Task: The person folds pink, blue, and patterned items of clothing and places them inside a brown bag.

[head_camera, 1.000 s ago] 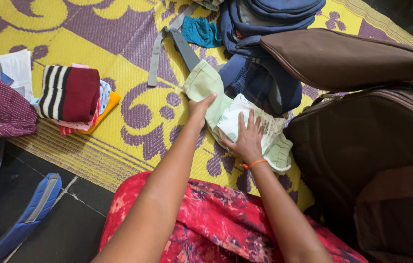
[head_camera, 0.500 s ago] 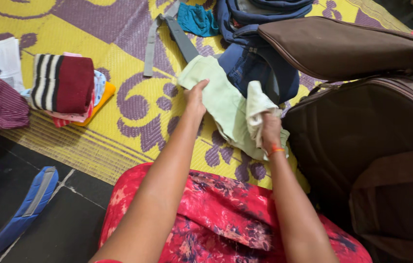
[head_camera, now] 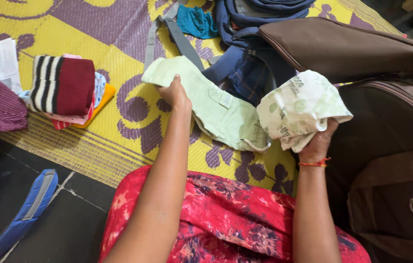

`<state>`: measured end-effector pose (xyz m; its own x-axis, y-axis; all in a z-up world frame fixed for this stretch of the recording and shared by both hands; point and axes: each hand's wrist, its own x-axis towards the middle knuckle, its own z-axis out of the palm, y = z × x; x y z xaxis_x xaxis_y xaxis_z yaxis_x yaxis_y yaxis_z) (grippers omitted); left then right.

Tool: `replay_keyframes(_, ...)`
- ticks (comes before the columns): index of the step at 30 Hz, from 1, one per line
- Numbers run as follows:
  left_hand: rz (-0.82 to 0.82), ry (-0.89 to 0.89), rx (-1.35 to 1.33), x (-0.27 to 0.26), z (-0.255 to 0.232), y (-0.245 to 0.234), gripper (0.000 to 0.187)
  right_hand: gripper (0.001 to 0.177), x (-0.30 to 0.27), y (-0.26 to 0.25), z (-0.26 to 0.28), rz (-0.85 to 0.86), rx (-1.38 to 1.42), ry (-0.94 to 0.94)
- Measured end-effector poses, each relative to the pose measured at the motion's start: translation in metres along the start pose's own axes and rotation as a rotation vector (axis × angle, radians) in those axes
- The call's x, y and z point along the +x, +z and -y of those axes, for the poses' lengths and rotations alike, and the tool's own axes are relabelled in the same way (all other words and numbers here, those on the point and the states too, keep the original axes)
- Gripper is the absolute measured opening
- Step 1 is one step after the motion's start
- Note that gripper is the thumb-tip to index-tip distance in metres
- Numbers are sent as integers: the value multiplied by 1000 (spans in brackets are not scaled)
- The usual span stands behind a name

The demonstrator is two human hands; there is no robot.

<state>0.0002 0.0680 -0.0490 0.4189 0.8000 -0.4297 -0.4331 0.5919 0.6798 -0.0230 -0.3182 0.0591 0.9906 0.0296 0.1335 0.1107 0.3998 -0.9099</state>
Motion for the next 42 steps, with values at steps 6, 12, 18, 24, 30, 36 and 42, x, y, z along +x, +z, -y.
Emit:
replay_keyframes(6,-94,-25,-19,-7,-48,7,48,61,-1,35,38,66,-311,-225)
replay_keyframes(12,-91,-137,17,-4,-53,15,37,92,-27,101,-74,310,-1464,-586)
replay_keyframes(18,15,-121,28,-8,-49,18,37,90,-68,145,-157,477,-1726,-322)
replay_keyframes(24,247,-16,507,-76,-42,40,38,93,-33,105,-163,679,-1438,-103)
replay_keyframes(30,1242,111,1274,-139,44,13,70,79,-6,24,-121,-104,-146,200)
replay_keyframes(36,901,-92,1268,-119,41,0,34,81,-17,47,-135,-32,-763,240)
replay_keyframes(42,466,-48,1659,-46,19,-20,67,100,8,29,-185,-218,-1162,316)
